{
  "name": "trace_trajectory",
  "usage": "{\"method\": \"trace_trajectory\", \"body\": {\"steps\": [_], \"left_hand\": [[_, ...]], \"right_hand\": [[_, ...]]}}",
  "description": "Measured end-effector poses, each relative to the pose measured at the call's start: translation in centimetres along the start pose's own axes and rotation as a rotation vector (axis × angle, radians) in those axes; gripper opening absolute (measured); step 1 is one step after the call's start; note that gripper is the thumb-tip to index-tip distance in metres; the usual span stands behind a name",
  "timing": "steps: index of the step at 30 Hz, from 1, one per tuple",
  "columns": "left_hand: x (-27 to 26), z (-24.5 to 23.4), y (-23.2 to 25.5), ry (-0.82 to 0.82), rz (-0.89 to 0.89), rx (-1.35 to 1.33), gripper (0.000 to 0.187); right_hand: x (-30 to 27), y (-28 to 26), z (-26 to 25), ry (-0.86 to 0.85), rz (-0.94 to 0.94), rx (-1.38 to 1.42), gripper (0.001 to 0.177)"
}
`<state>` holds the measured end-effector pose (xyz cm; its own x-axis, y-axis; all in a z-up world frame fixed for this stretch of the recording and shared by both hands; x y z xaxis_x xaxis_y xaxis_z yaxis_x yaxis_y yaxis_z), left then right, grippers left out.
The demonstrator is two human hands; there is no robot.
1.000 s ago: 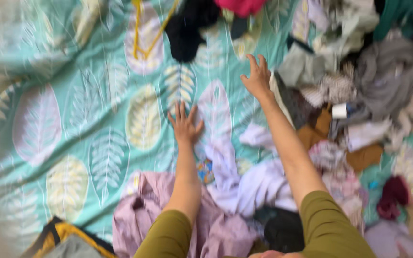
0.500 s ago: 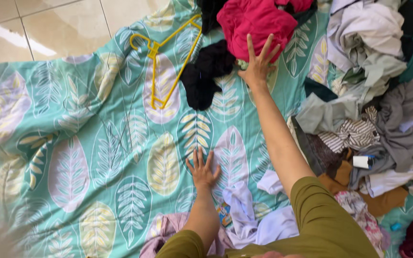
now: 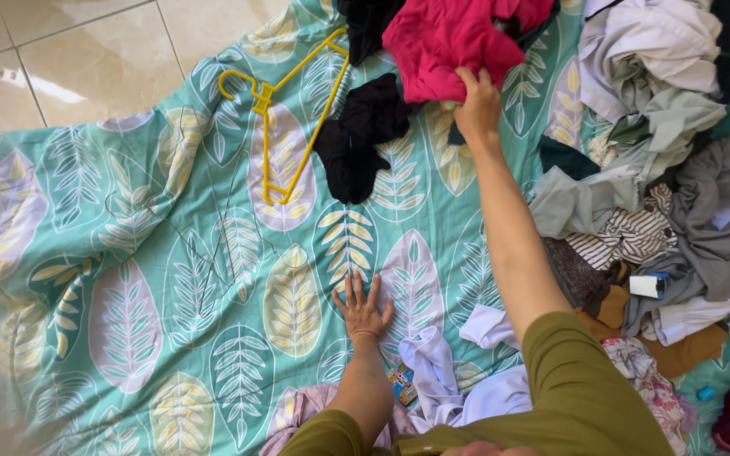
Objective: The person folds clothes by hand while sitting on a bed, including a purple cloth and a red pair of shorts.
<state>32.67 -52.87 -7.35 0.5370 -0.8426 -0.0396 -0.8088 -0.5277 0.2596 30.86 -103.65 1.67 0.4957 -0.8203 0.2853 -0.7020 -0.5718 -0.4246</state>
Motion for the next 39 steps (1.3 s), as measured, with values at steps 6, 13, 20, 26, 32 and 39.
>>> {"method": "trace_trajectory", "body": {"steps": [6, 13, 20, 26, 32, 39], "left_hand": [[0.0, 0.1, 0.0, -0.03, -0.005, 0.029, 0.069], [-0.1, 1.4, -0.4, -0.053, -0.004, 0.189, 0.069], [0.7, 2.6, -0.1, 0.207, -0.063, 0.28, 0.044], [0.4, 2.2, -0.1, 0.158, -0.05, 0.135, 0.047], [0.6, 1.4, 0.2, 0.122, -0.059, 0.095, 0.048], [0.3, 1.2, 0.4, 0.272, -0.027, 0.138, 0.039]], "right_hand": [[-9.8, -2.5, -5.4, -0.163, -0.075, 0.295, 0.065], [-31.5, -10.5, -9.0, -0.603, -0.128, 0.357, 0.052], [-40.7, -15.0, -13.2, -1.48, -0.093, 0.396, 0.093], [-26.1, -13.3, -9.9, -1.115, -0.106, 0.605, 0.05], [-6.2, -13.1, -3.4, 0.117, -0.309, 0.363, 0.048], [6.5, -10.0, 4.6, 0.09, -0.096, -0.073, 0.042]]}}
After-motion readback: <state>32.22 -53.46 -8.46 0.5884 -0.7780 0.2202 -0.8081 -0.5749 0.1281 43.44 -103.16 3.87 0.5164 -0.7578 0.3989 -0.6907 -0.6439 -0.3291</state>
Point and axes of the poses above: each hand's wrist, its own x-axis towards the middle knuckle, its own z-axis out of the palm, y = z × x, the point moved 2 cm from there along x, towards the middle knuckle, and after that the axes turned 4 degrees about -y, right-handed, at the moved point
